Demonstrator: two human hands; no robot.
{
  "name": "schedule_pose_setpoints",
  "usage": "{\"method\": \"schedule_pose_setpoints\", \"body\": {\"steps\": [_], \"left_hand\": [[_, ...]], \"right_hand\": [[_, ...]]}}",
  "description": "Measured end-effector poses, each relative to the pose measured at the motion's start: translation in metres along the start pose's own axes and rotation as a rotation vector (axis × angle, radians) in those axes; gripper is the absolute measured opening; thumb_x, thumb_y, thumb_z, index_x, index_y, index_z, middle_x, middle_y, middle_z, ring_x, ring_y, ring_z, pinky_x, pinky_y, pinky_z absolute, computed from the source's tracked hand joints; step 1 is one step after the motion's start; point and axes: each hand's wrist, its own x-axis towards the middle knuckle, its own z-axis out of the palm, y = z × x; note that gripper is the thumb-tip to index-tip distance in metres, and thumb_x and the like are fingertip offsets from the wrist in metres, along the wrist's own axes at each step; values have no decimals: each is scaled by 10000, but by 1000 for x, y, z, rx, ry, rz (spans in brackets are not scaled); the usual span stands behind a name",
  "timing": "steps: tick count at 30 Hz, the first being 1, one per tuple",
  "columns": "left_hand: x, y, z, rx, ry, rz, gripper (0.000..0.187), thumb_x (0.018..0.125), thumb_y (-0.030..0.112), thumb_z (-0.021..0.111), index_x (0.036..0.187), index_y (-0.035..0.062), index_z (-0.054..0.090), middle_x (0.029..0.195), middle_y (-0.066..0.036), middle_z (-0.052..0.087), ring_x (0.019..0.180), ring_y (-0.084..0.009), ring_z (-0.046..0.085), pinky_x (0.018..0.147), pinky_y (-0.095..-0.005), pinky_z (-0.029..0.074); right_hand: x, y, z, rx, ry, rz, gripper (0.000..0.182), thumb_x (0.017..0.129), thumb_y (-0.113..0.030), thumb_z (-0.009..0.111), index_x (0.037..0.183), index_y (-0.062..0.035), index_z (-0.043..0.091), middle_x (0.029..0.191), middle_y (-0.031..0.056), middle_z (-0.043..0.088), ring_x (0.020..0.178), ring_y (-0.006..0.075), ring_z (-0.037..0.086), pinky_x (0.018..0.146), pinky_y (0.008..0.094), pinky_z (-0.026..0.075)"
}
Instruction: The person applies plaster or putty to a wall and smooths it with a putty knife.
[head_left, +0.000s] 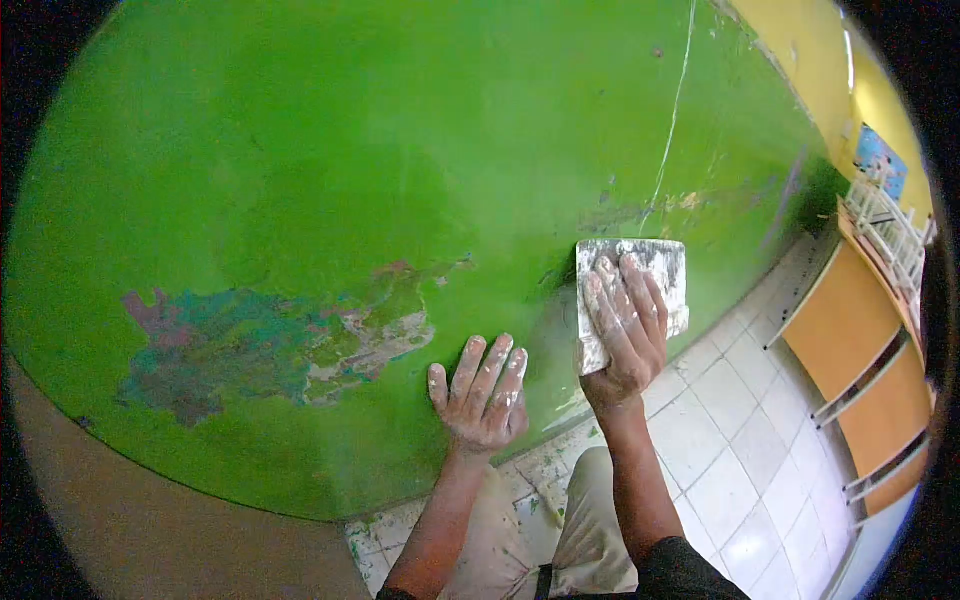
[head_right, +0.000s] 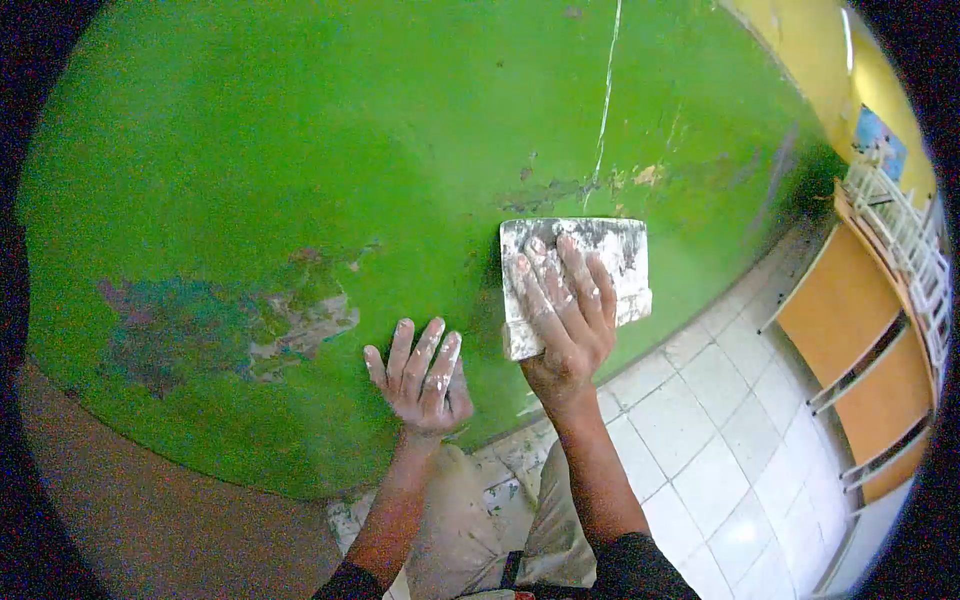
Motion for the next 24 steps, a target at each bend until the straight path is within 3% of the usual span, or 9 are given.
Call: {"method": "schedule_pose_setpoints", "body": {"steps": [2, 7, 12, 18, 20, 21, 22, 24], "left_hand": [[-6, -3, 3, -81, -11, 32, 263, 902, 155, 601, 1157, 155, 669, 1263, -42, 665, 1327, -325, 516, 1218, -562, 108], [-4, -3, 6, -86, 42, 51, 244, 907, 171, 597, 1140, 153, 665, 1225, -42, 679, 1296, -322, 544, 1215, -563, 116], [-5, -3, 2, -106, 30, 70, 248, 909, 204, 607, 1143, 142, 663, 1211, -53, 682, 1286, -324, 551, 1213, -560, 123], [11, 15, -10, -211, -13, -72, 272, 916, 229, 604, 1159, 119, 660, 1214, -76, 679, 1285, -341, 550, 1204, -575, 131], [30, 34, -25, -429, -24, -321, 273, 929, 226, 589, 1154, 86, 656, 1226, -96, 674, 1284, -354, 548, 1203, -574, 130], [34, 43, -30, -456, -38, -337, 353, 955, 200, 584, 1264, 31, 611, 1304, -134, 629, 1297, -322, 541, 1192, -497, 224], [40, 56, -30, -432, -29, -336, 353, 955, 200, 584, 1264, 31, 611, 1304, -134, 629, 1297, -322, 541, 1192, -497, 224], [51, 90, -24, -1002, 37, -900, 423, 990, 189, 557, 1348, -35, 531, 1281, -177, 624, 1294, -298, 533, 1137, -423, 334]], "right_hand": [[1, 1, -1, 10, -12, 15, 316, 808, -141, 723, 1113, -60, 748, 1158, 112, 723, 1251, 321, 601, 1080, 506, 412], [-4, -1, -5, 16, -55, 59, 363, 749, -139, 771, 1107, -79, 751, 1140, 94, 730, 1254, 321, 599, 1085, 515, 405], [-2, -4, -5, 40, -42, 75, 350, 760, -138, 761, 1105, -80, 750, 1143, 106, 726, 1269, 314, 588, 1085, 512, 403], [-14, -4, -7, 96, -47, 79, 350, 767, -146, 754, 1116, -109, 747, 1139, 102, 727, 1282, 314, 578, 1091, 534, 373], [-12, 1, -5, 105, -64, 76, 331, 783, -136, 738, 1113, -120, 746, 1132, 83, 730, 1292, 320, 568, 1114, 542, 333], [-10, 3, -6, 126, -59, 72, 331, 783, -136, 738, 1113, -120, 746, 1132, 83, 730, 1292, 320, 568, 1114, 542, 333], [-8, 4, -7, 99, -85, 59, 322, 800, -145, 722, 1120, -121, 743, 1148, 72, 725, 1312, 316, 550, 1128, 549, 301], [-9, 4, -11, 105, -113, 35, 314, 816, -155, 706, 1127, -123, 739, 1163, 60, 721, 1331, 313, 532, 1143, 556, 270]]}}
